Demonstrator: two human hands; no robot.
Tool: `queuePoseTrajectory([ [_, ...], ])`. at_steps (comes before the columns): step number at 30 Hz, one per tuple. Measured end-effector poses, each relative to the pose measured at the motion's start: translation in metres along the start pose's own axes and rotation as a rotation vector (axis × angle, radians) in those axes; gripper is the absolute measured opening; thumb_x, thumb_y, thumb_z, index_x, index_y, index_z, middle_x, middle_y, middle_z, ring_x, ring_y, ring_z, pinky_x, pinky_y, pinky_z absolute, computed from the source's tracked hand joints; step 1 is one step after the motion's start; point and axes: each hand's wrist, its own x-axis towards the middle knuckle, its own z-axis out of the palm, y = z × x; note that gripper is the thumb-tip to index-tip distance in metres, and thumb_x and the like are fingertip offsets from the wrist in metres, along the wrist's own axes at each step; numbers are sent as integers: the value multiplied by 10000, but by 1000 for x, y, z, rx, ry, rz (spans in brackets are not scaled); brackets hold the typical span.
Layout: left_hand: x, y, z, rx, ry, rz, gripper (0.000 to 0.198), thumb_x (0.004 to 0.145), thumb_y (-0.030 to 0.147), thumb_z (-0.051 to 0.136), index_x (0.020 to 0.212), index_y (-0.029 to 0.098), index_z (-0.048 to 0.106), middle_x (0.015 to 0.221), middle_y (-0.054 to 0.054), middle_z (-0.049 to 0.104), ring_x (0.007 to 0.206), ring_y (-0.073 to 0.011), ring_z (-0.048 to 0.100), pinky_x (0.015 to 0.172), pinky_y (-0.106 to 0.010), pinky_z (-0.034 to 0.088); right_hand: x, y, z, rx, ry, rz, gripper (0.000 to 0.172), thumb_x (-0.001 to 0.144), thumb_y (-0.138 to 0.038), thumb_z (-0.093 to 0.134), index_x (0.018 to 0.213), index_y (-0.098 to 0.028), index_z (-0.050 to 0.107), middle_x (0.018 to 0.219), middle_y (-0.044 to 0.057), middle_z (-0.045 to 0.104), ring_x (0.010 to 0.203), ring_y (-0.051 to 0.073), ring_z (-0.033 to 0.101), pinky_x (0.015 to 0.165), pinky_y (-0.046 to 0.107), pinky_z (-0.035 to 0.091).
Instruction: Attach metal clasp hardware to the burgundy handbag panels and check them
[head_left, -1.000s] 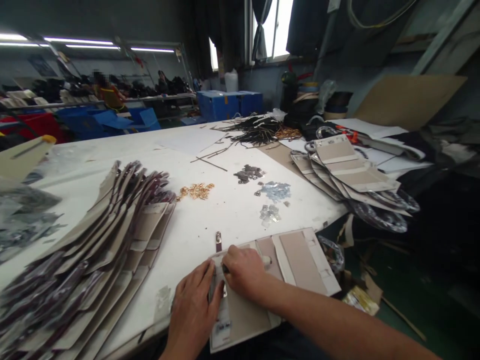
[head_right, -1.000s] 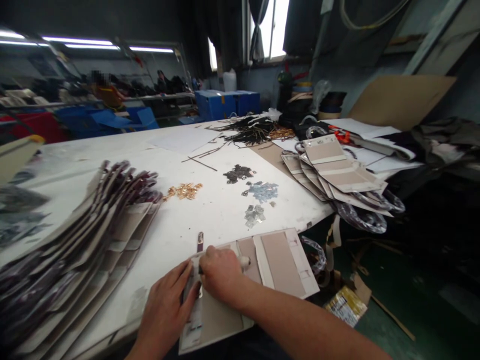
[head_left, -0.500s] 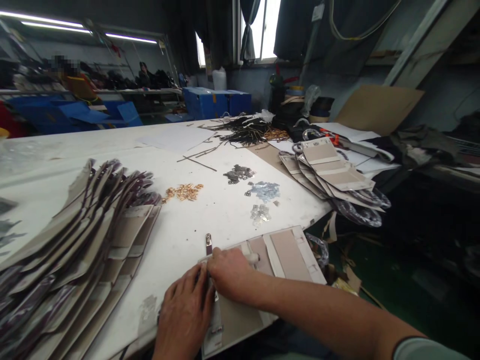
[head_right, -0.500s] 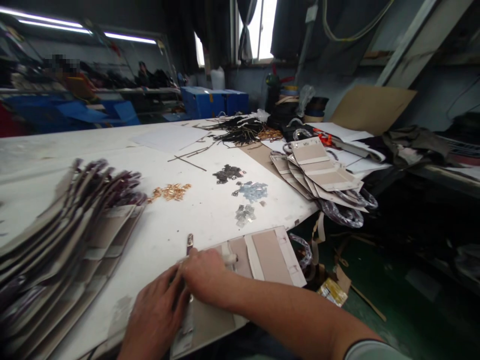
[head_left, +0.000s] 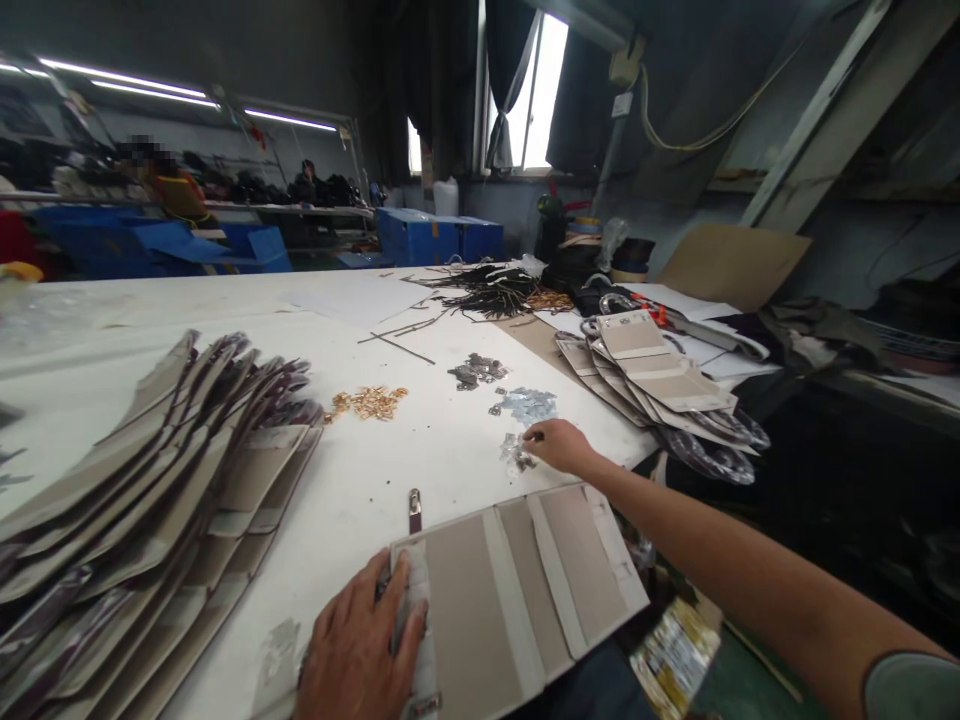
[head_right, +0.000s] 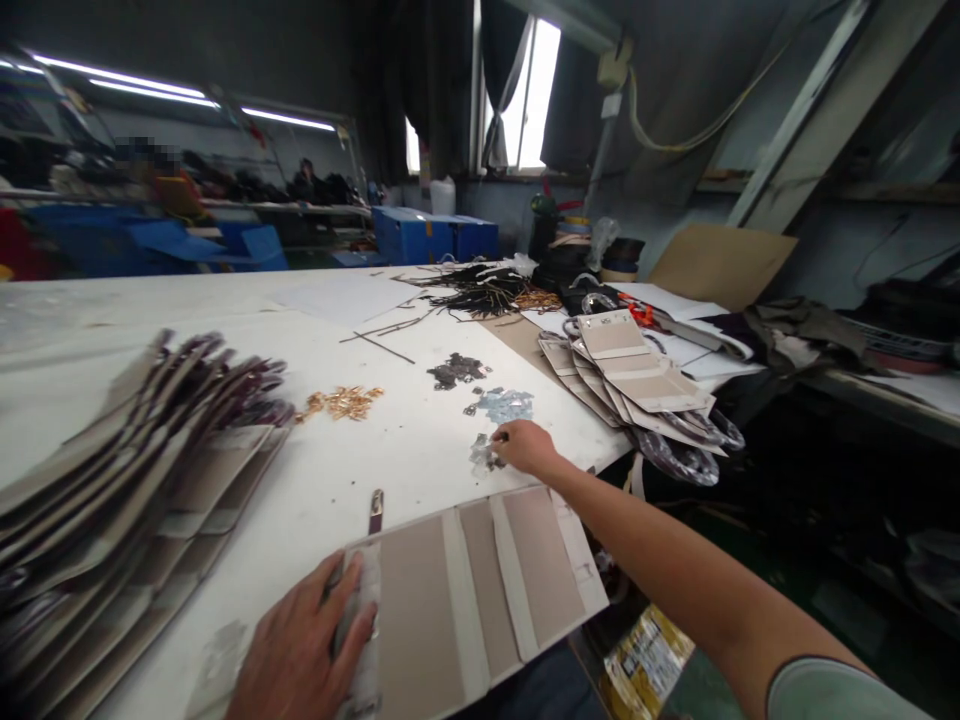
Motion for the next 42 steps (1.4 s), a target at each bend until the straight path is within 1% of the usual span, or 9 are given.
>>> queuePoseTrajectory([
  [6,-1,-3,2,5,13,23,439,994,433,508,1382,264,625,1395,-90,650,1221,-284,624,975,-464,513,52,49,9,-44,51,217,251,895,-421,703,997,-231,831,1092,73,782,997,240,694,736,275,449],
  [12,0,-2,2,-12,20,19,449,992,450,508,1383,260,620,1370,-90,664,1208,-287,624,967,-461,504,60,43,25,-49,84,244,178,866,-351,697,958,-263,820,1081,56,779,992,242,682,727,284,435],
  [17,0,2,-2,-39,-9,-9,452,992,425,522,1400,253,612,1345,-88,670,1210,-289,619,983,-468,499,53,35,13,7,86,204,188,865,-247,647,932,-229,822,1037,73,780,952,238,688,733,273,458],
  [21,0,9,-10,-95,-87,-55,471,998,404,534,1430,227,591,1377,-108,650,1268,-293,583,1049,-479,470,31,9,-3,104,17,70,224,891,-253,626,992,-185,815,917,56,775,805,194,690,686,245,473],
  [24,1,13,-16,-141,-142,-110,481,983,378,570,1434,210,585,1385,-114,643,1290,-304,565,1066,-495,461,2,-33,-7,274,-158,-112,251,871,-298,661,1047,-210,816,827,18,759,649,154,646,596,233,466],
  [28,4,16,-24,-193,-185,-170,497,962,360,622,1437,221,579,1389,-106,638,1298,-302,554,1071,-494,461,-43,-102,10,504,-501,-313,203,821,-252,689,958,-214,834,784,0,761,625,140,629,592,225,469],
  [30,4,18,-27,-218,-195,-187,497,949,357,649,1425,227,588,1386,-100,638,1294,-297,553,1069,-486,464,-57,-128,26,532,-565,-369,195,803,-192,686,928,-202,835,806,-5,774,704,149,665,652,223,480],
  [34,3,19,-29,-248,-196,-204,509,936,358,675,1421,231,589,1378,-97,638,1289,-295,548,1079,-488,455,-67,-150,50,456,-549,-413,185,804,-129,687,909,-185,829,833,-4,785,810,169,707,738,232,490],
  [42,3,19,-29,-259,-190,-210,511,923,346,691,1413,242,588,1370,-77,636,1277,-286,544,1068,-485,451,-73,-154,60,214,-414,-416,180,852,-202,669,931,-259,821,877,-15,787,840,189,705,721,257,458],
])
